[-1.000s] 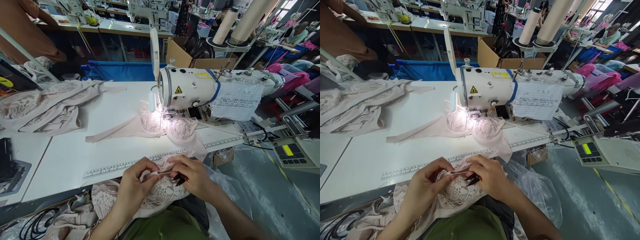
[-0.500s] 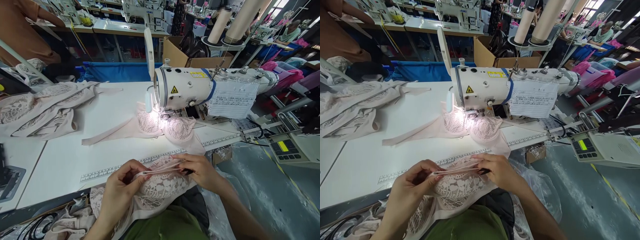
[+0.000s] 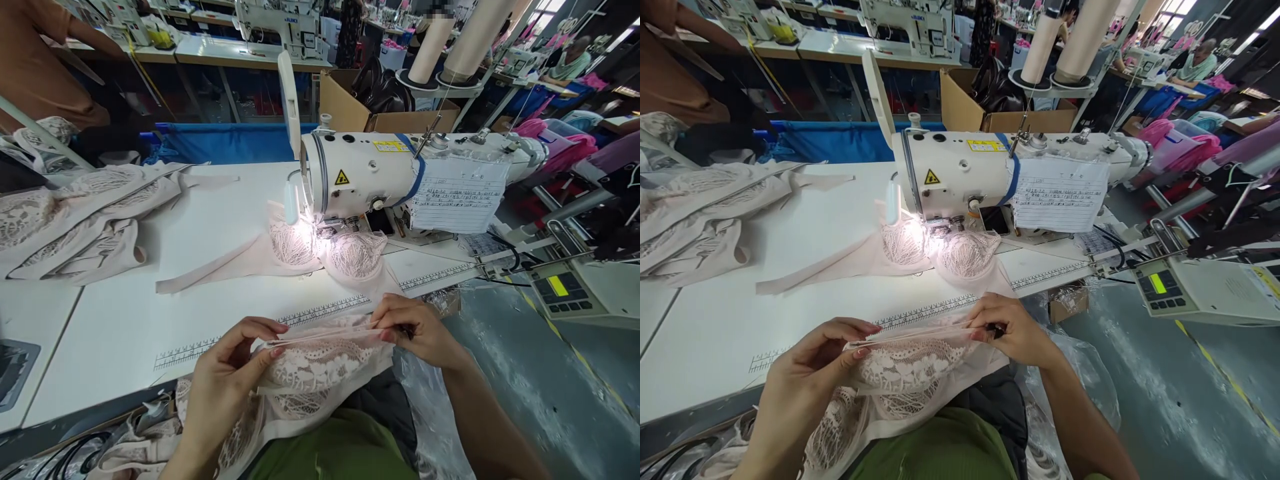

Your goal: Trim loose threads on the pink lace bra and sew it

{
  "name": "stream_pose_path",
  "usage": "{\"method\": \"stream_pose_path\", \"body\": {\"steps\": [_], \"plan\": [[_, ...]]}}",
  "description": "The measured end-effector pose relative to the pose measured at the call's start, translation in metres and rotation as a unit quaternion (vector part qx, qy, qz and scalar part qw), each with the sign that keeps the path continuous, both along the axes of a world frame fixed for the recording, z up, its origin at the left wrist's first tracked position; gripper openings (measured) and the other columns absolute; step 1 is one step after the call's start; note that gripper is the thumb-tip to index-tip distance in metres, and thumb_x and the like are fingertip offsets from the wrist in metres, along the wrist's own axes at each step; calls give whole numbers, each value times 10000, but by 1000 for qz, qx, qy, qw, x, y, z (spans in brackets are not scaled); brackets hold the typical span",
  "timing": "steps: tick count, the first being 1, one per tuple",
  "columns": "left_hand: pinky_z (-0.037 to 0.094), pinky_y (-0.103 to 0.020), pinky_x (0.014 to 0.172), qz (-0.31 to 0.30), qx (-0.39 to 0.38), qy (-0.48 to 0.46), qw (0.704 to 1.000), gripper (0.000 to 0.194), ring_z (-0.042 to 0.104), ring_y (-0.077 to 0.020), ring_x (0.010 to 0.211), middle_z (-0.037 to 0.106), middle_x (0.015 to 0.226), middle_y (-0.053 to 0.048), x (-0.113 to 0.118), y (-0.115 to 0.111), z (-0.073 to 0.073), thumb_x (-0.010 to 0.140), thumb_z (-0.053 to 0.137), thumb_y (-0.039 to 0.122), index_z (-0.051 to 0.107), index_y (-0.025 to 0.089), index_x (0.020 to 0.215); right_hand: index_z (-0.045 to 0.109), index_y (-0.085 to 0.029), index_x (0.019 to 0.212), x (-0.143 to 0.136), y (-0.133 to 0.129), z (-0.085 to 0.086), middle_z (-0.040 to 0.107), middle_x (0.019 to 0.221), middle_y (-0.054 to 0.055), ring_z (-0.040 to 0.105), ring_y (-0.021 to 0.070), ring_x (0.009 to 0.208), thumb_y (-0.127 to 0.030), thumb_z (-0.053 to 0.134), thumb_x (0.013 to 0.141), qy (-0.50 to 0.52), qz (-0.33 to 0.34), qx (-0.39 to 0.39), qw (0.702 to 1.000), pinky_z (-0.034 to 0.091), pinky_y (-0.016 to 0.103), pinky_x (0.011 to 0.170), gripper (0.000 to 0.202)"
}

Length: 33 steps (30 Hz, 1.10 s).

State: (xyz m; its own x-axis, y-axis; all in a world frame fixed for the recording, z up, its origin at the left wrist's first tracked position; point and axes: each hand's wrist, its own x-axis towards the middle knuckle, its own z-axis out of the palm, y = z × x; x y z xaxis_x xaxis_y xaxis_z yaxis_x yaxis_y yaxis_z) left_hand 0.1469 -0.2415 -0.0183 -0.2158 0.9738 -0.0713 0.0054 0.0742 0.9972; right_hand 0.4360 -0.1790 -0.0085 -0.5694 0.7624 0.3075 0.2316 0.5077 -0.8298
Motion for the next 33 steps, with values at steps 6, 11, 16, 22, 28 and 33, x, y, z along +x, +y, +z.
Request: {"method": "stream_pose_path", "body": {"steps": [6, 11, 16, 22, 28, 33], "plan": [[451, -247, 611, 28, 19, 6, 999, 117, 590, -190, 848, 605, 845, -28, 4, -2, -5, 781, 769, 270, 667, 227, 743, 640, -223, 753, -13, -4, -6, 733, 758, 47, 663, 176, 673, -301, 689, 923, -3, -139, 105, 985, 513, 336, 668, 194], [444, -255, 624, 21, 26, 44, 998, 116, 570, -180, 806, 577, 822, -14, -1, -2, -10, 813, 744, 278, 653, 231, 758, 501, -233, 723, -19, -6, -9, 679, 724, 14, 583, 150, 622, -180, 665, 896, 7, -177, 140, 974, 464, 299, 605, 244], [469, -267, 710, 7, 43, 78, 996, 113, 576, -178, 805, 600, 829, -9, -4, 1, -13, 808, 755, 269, 652, 238, 773, 549, -236, 849, -19, -8, -13, 644, 747, -1, 499, 117, 558, -229, 675, 898, -40, -216, 95, 971, 405, 239, 514, 135], [473, -271, 673, 29, 59, 55, 996, 119, 590, -193, 811, 611, 818, -28, -1, 2, -16, 786, 772, 271, 670, 221, 751, 642, -242, 951, -20, -5, -10, 632, 782, -3, 523, 121, 582, -245, 634, 940, -94, -209, 99, 968, 423, 238, 538, 14], [459, -235, 666, 14, 52, 34, 998, 112, 571, -162, 802, 601, 827, -14, -4, 5, -19, 800, 769, 255, 669, 220, 763, 576, -229, 775, -19, -3, -9, 578, 687, -23, 473, 105, 531, -261, 698, 904, -45, -201, 104, 973, 397, 236, 505, 181], [455, -259, 650, 35, 20, 5, 999, 156, 573, -181, 795, 593, 824, -23, -1, 5, -15, 779, 787, 296, 661, 211, 743, 568, -224, 756, -17, -2, -9, 659, 734, 9, 598, 127, 599, -303, 688, 910, -12, -171, 50, 984, 492, 242, 557, 211]]}}
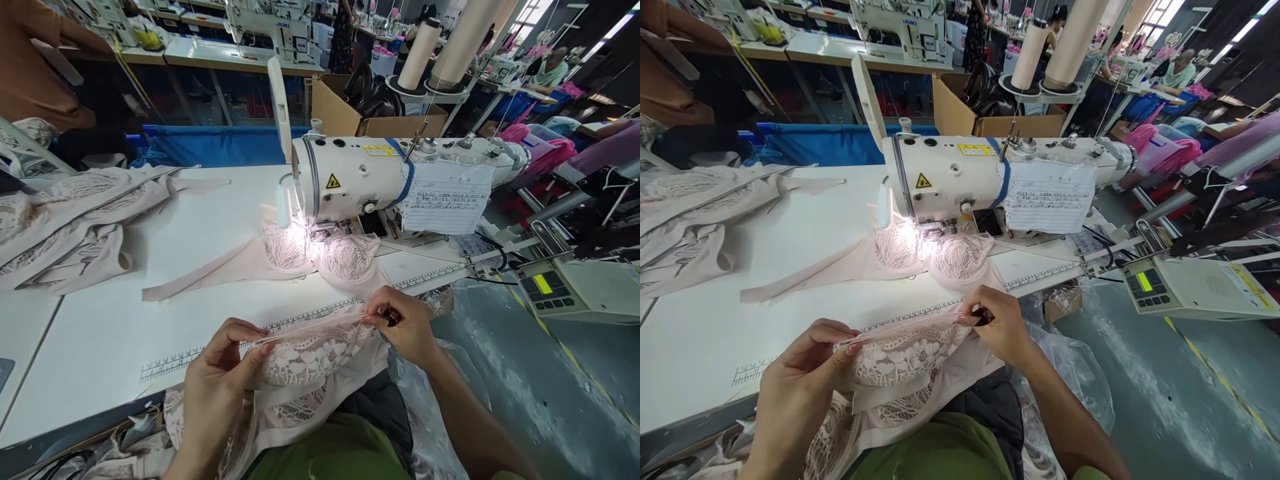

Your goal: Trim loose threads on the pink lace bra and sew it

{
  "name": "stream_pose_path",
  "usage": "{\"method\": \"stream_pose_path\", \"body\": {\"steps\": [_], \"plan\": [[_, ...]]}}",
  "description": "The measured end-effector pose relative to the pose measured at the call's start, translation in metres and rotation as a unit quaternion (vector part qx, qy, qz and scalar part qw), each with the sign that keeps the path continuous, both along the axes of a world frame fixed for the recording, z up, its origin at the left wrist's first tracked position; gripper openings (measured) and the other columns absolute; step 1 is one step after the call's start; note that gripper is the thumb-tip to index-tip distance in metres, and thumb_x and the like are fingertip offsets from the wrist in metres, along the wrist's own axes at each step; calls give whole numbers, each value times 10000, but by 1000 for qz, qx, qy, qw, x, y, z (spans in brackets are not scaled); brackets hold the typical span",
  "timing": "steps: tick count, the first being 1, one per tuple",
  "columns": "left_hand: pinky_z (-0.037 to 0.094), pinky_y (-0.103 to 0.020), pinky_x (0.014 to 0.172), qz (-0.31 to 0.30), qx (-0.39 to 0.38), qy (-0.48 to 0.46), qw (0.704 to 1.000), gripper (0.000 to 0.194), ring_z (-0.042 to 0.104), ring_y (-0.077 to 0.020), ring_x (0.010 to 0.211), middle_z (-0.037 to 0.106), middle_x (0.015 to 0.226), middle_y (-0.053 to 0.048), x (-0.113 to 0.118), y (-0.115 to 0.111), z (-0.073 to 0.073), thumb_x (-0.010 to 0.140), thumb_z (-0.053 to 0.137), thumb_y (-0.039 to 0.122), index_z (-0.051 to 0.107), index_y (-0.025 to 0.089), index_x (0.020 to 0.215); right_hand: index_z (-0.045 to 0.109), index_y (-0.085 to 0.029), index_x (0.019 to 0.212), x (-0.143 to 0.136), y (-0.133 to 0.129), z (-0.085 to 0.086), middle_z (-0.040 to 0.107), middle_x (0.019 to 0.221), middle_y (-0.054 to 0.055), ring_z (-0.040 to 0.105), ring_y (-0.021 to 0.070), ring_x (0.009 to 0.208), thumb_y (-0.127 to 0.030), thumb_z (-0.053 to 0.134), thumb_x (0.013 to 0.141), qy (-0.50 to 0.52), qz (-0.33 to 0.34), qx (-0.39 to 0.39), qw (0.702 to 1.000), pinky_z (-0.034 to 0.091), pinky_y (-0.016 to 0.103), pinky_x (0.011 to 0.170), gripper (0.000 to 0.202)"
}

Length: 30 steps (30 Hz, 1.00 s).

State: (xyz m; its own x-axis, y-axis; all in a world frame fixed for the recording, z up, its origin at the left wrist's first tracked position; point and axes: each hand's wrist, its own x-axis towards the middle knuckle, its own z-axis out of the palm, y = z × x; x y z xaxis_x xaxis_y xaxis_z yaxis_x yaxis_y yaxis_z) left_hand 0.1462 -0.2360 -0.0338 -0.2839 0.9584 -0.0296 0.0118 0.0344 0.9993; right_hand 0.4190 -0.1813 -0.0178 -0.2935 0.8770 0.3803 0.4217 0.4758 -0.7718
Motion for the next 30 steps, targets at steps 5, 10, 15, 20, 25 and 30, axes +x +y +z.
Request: {"method": "stream_pose_path", "body": {"steps": [5, 10, 15, 20, 25, 30], "plan": [[445, -253, 604, -15, 11, 14, 1000, 169, 571, -177, 767, 589, 821, -25, -2, -1, 0, 769, 798, 309, 664, 211, 742, 609, -215, 794, 2, 2, -2, 740, 831, 35, 588, 115, 579, -351, 707, 888, -11, -4, -74, 997, 467, 221, 521, 192], [436, -233, 603, -23, 6, 5, 1000, 141, 572, -165, 792, 587, 842, -17, -5, -1, -1, 787, 788, 275, 665, 217, 751, 620, -207, 807, 4, 4, -6, 746, 867, 54, 570, 113, 569, -357, 679, 894, -13, 31, -121, 992, 435, 219, 502, 182], [431, -228, 596, -37, 11, -1, 999, 140, 576, -171, 832, 590, 872, -18, -8, -1, -6, 795, 787, 276, 662, 218, 771, 624, -198, 785, 4, 5, -9, 732, 816, 57, 510, 103, 524, -349, 656, 906, -14, 26, -112, 993, 402, 224, 489, 196], [444, -235, 612, -42, 10, 3, 999, 142, 581, -174, 834, 595, 888, -20, -10, -2, -8, 808, 778, 284, 658, 216, 774, 641, -197, 819, 4, 6, -9, 729, 827, 46, 448, 85, 492, -335, 682, 884, -16, 17, -97, 995, 364, 219, 467, 159], [444, -214, 635, -50, 21, 4, 999, 141, 571, -163, 844, 590, 880, -17, -12, -1, -10, 813, 777, 274, 655, 216, 774, 628, -211, 811, 4, 7, -11, 723, 860, 41, 518, 104, 553, -294, 664, 895, -12, 20, -87, 996, 394, 223, 495, 123], [465, -198, 653, -51, 15, 2, 999, 151, 575, -154, 837, 594, 890, -17, -14, 0, -13, 807, 792, 284, 659, 215, 789, 621, -225, 813, 6, 9, -16, 721, 891, 39, 530, 112, 573, -284, 684, 885, -13, 22, -81, 996, 403, 229, 501, 112]]}}
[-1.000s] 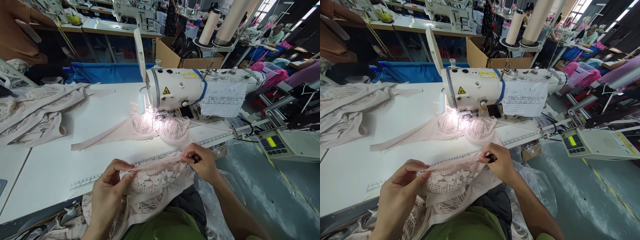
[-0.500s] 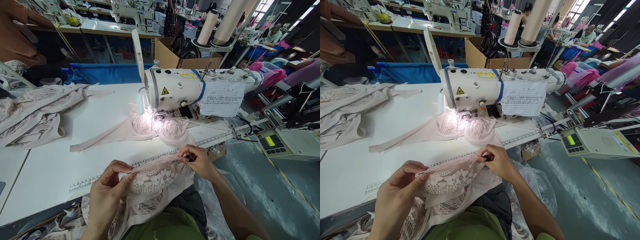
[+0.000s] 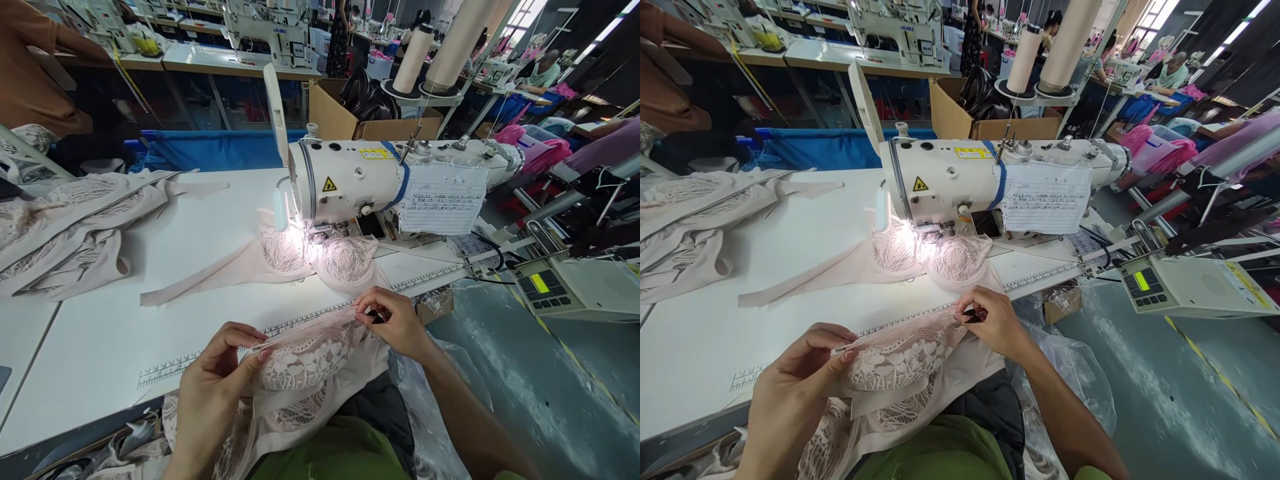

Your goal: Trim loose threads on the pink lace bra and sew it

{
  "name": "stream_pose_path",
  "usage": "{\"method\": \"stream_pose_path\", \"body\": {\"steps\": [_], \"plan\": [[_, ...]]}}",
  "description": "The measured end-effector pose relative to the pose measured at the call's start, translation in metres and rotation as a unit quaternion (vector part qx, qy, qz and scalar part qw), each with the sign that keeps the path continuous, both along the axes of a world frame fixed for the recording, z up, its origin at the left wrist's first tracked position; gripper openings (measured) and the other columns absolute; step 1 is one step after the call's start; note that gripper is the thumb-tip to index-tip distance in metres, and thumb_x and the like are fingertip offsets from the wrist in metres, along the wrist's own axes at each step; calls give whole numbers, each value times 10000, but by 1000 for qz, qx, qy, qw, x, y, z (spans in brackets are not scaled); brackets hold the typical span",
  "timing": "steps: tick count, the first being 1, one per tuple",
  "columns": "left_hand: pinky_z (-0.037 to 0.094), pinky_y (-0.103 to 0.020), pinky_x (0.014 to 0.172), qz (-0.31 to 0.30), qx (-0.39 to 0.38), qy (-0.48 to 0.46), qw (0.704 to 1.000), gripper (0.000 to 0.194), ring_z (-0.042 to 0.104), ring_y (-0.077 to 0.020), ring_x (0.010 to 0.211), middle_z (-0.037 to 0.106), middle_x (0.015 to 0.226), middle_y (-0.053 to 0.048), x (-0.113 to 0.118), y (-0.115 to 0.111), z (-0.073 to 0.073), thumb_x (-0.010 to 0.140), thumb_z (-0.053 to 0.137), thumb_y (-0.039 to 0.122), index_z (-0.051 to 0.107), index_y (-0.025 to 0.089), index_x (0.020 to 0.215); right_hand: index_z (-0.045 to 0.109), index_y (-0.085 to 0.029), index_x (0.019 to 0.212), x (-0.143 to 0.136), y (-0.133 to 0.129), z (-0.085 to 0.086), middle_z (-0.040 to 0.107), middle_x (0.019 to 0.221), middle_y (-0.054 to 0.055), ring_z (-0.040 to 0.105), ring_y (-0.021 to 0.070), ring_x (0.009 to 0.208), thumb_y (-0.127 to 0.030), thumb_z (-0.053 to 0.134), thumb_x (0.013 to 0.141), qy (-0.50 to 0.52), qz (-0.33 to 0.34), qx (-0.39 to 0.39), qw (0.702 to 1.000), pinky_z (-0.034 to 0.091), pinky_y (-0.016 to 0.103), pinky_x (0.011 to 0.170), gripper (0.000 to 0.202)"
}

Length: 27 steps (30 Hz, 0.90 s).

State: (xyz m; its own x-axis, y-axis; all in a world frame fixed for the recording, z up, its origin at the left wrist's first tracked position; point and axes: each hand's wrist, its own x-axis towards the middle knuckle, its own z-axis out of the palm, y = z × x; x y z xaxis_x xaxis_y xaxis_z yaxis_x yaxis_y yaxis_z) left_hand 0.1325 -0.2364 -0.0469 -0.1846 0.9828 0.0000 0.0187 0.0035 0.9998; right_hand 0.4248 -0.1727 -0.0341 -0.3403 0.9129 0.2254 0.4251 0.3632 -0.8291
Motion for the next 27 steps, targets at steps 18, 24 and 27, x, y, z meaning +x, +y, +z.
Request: {"method": "stream_pose_path", "body": {"steps": [18, 24, 27], "plan": [[538, -210, 685, 36, -21, 30, 999, 196, 656, -162, 802, 681, 863, -26, 8, 0, 3, 810, 761, 341, 629, 202, 769, 549, -222, 781, -7, -5, -1, 639, 758, 8, 568, 121, 613, -319, 664, 905, 43, -56, 26, 997, 480, 243, 566, 194], [521, -260, 721, 32, 18, 3, 999, 122, 641, -190, 840, 702, 874, -42, 8, 2, 9, 788, 787, 264, 680, 207, 785, 670, -228, 865, -5, -1, 10, 621, 777, 21, 508, 121, 589, -357, 623, 946, -12, -22, 35, 999, 447, 255, 552, 160], [501, -246, 714, 15, 47, -4, 999, 96, 616, -191, 904, 664, 922, -41, 10, 3, 14, 783, 796, 225, 703, 215, 768, 668, -215, 801, 4, -1, 25, 580, 732, 12, 435, 105, 532, -330, 640, 941, 30, 22, -7, 999, 360, 255, 487, 184]]}}
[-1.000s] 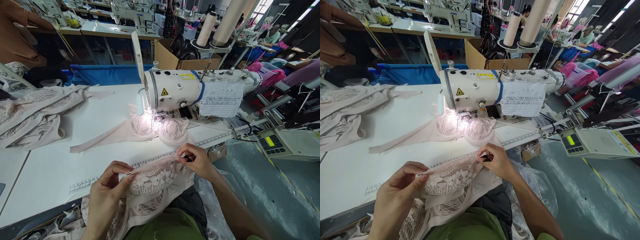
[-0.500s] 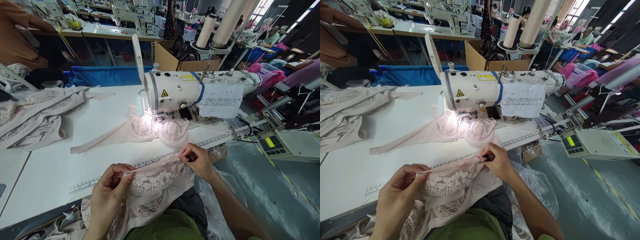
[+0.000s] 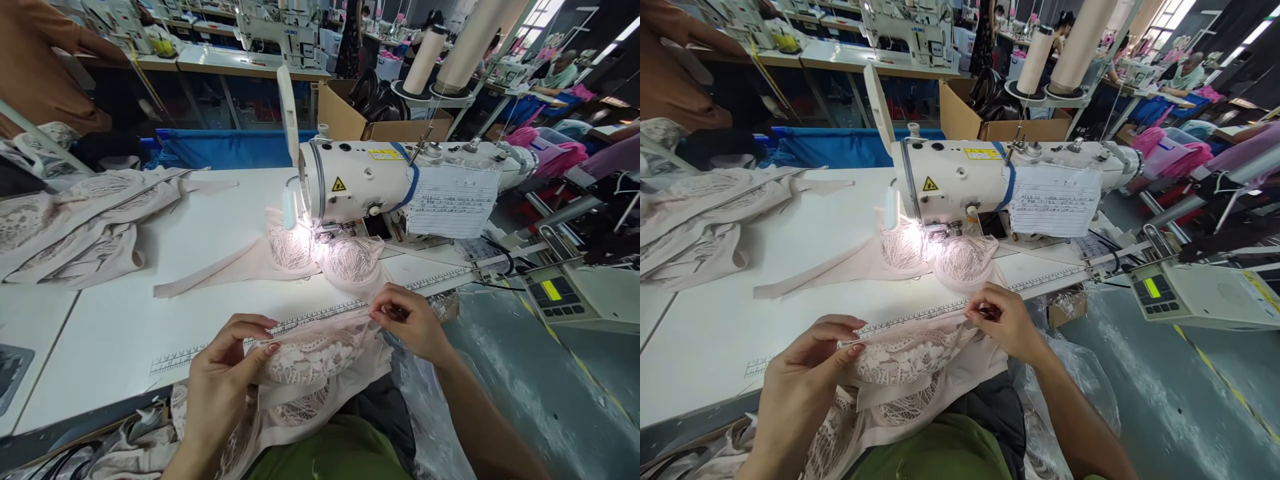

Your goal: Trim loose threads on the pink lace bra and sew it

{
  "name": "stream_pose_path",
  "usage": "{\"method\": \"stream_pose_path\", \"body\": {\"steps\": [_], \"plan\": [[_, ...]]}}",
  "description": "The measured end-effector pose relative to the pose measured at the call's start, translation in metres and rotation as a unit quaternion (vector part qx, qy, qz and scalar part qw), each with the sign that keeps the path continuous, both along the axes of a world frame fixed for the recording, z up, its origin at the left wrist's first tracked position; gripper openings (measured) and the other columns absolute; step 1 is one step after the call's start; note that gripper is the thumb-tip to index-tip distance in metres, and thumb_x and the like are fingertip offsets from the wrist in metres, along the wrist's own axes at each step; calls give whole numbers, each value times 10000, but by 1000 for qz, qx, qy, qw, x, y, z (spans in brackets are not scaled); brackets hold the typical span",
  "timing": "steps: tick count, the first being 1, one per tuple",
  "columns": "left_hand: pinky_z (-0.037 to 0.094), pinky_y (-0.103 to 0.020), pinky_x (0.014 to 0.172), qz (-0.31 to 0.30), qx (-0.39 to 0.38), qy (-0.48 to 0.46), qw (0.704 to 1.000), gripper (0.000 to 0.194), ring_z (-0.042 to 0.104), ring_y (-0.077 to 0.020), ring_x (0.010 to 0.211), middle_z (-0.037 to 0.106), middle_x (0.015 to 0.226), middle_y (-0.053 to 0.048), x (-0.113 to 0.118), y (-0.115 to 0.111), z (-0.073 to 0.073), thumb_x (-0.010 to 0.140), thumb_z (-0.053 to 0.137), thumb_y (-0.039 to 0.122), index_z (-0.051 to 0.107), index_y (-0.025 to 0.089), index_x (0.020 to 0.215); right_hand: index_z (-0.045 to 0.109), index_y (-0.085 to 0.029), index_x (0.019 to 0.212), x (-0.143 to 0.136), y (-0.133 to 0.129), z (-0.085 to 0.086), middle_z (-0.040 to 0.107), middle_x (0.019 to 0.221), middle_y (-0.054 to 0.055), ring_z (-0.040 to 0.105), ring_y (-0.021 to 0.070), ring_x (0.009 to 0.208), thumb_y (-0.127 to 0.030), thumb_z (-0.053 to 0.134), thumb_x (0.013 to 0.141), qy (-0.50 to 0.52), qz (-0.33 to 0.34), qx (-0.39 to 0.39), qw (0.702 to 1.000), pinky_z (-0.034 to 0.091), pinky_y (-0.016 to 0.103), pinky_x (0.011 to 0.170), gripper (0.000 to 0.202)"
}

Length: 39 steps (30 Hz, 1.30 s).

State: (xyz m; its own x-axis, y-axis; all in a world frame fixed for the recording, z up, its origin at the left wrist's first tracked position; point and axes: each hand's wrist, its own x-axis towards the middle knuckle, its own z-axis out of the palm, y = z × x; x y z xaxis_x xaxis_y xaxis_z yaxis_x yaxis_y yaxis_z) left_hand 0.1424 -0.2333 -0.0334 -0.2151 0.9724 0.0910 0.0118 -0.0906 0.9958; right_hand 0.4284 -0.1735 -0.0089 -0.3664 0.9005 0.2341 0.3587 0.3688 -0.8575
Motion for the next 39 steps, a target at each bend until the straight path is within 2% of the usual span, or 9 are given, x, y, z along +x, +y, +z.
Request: {"method": "stream_pose_path", "body": {"steps": [4, 7, 9, 12, 16, 18, 24, 33, 39], "plan": [[487, -212, 683, -59, 50, -38, 996, 114, 578, -160, 861, 600, 876, -17, 4, -1, 6, 762, 827, 194, 722, 240, 760, 667, -222, 770, 20, -2, 31, 561, 670, 9, 435, 129, 557, -324, 692, 910, 80, 78, -11, 994, 337, 279, 514, 175], [497, -221, 714, -180, 39, -84, 979, 123, 578, -148, 819, 591, 830, -1, 5, 1, 16, 808, 796, 195, 690, 252, 782, 648, -226, 743, 27, -6, 59, 566, 602, -3, 463, 132, 559, -380, 702, 904, 127, 150, 3, 980, 353, 292, 547, 229], [506, -250, 799, -290, 1, -51, 956, 92, 606, -174, 940, 631, 967, -28, 7, 5, 24, 864, 744, 222, 683, 267, 918, 644, -218, 740, 22, -10, 73, 579, 598, -7, 472, 122, 551, -371, 693, 907, 105, 191, -2, 976, 362, 285, 548, 232], [460, -335, 989, -402, 4, 54, 914, 382, 543, -246, 1202, 572, 1287, -103, 21, 12, 34, 891, 711, 284, 591, 272, 1253, 654, -200, 778, 0, -14, 77, 627, 697, 1, 544, 122, 646, -195, 683, 878, -22, 179, -15, 983, 404, 261, 603, 104], [468, -270, 773, -356, 71, 84, 928, 82, 583, -179, 871, 598, 930, -52, 53, 15, 29, 955, 598, 250, 613, 206, 887, 627, -199, 789, -26, -16, 57, 639, 755, -13, 581, 127, 731, -132, 678, 826, -125, 151, -18, 980, 418, 241, 656, 93], [427, -253, 670, -306, 74, 62, 947, 251, 539, -155, 741, 542, 779, -19, 63, 15, 22, 978, 546, 227, 538, 197, 729, 603, -214, 851, -27, -17, 45, 643, 783, -15, 575, 124, 706, -189, 665, 858, -118, 128, -28, 984, 410, 234, 628, 68], [422, -276, 681, -282, 58, 25, 957, 259, 557, -171, 752, 558, 772, -33, 64, 19, 15, 966, 558, 224, 553, 193, 709, 556, -230, 915, -8, -20, 23, 460, 646, -74, 407, 84, 534, -358, 726, 845, -78, 63, -42, 994, 307, 208, 503, 224], [433, -258, 710, -287, 37, 4, 957, 256, 589, -169, 808, 615, 831, -41, 68, 24, 19, 950, 584, 223, 563, 192, 697, 604, -208, 869, -2, -23, 15, 623, 834, 15, 454, 81, 556, -261, 637, 923, 32, 35, -97, 994, 372, 221, 503, 83], [399, -238, 612, -308, -27, -43, 950, 272, 521, -142, 703, 625, 807, -45, 69, 22, 19, 961, 574, 287, 550, 182, 712, 542, -196, 775, -9, -21, 24, 620, 816, 20, 434, 69, 540, -274, 668, 884, 99, 11, -112, 989, 378, 220, 491, 184]]}}
